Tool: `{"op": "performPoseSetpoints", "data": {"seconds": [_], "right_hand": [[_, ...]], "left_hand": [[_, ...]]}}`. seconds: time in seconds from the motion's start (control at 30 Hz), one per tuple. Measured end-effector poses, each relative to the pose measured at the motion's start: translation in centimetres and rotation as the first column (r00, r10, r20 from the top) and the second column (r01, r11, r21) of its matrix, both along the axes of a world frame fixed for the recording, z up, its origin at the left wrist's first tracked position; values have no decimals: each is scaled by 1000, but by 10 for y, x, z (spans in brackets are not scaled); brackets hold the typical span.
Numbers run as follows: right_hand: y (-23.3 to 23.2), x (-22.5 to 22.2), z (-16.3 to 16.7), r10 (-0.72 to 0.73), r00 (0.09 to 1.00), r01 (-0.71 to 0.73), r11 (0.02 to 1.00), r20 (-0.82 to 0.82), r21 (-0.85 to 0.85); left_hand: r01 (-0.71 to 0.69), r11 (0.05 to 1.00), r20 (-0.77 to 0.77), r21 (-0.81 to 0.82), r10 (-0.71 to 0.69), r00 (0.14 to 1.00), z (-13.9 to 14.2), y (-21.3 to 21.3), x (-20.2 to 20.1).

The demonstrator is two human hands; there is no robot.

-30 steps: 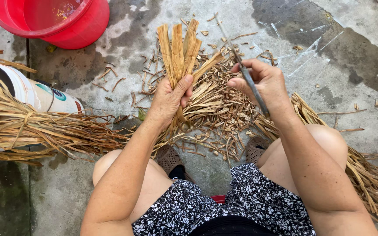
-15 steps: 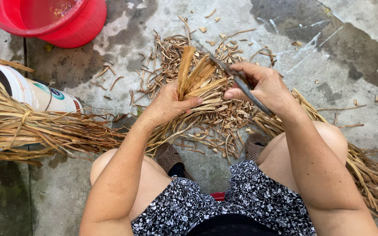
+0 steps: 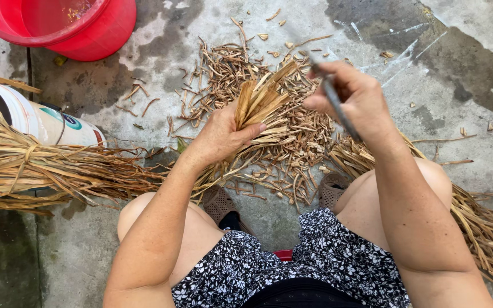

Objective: The person sits on a low stool on a concrete floor and trims dried palm leaves with scissors, cutting off hard stem ends and unwanted parts. They sort the trimmed leaves into a pile and drop the cut scraps onto a growing scrap pile beside them.

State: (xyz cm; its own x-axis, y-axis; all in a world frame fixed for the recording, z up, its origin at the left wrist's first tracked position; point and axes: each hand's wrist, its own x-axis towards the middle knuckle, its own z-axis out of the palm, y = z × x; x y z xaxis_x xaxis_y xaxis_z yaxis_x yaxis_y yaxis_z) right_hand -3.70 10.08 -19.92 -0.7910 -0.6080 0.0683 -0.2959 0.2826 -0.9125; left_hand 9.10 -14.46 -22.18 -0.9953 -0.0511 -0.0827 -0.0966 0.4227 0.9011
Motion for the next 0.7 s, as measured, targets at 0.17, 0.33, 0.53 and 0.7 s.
{"op": "performPoseSetpoints", "data": {"seconds": [0.17, 0.33, 0.53, 0.7], "right_hand": [[-4, 0, -4, 31, 986, 31, 930, 162, -366], [-18, 12, -12, 58, 968, 57, 895, 242, -442], [-23, 13, -17, 63, 988, -23, 962, 141, -270], [-30, 16, -27, 156, 973, -94, 943, 171, -320]], "left_hand": [[76, 988, 112, 137, -92, 989, -6, 0, 0], [170, 971, 6, 166, -174, 985, -17, 3, 1], [98, 963, 33, 251, -110, 993, -19, 11, -2], [153, 961, -16, 229, -153, 988, -15, 15, -2]]}}
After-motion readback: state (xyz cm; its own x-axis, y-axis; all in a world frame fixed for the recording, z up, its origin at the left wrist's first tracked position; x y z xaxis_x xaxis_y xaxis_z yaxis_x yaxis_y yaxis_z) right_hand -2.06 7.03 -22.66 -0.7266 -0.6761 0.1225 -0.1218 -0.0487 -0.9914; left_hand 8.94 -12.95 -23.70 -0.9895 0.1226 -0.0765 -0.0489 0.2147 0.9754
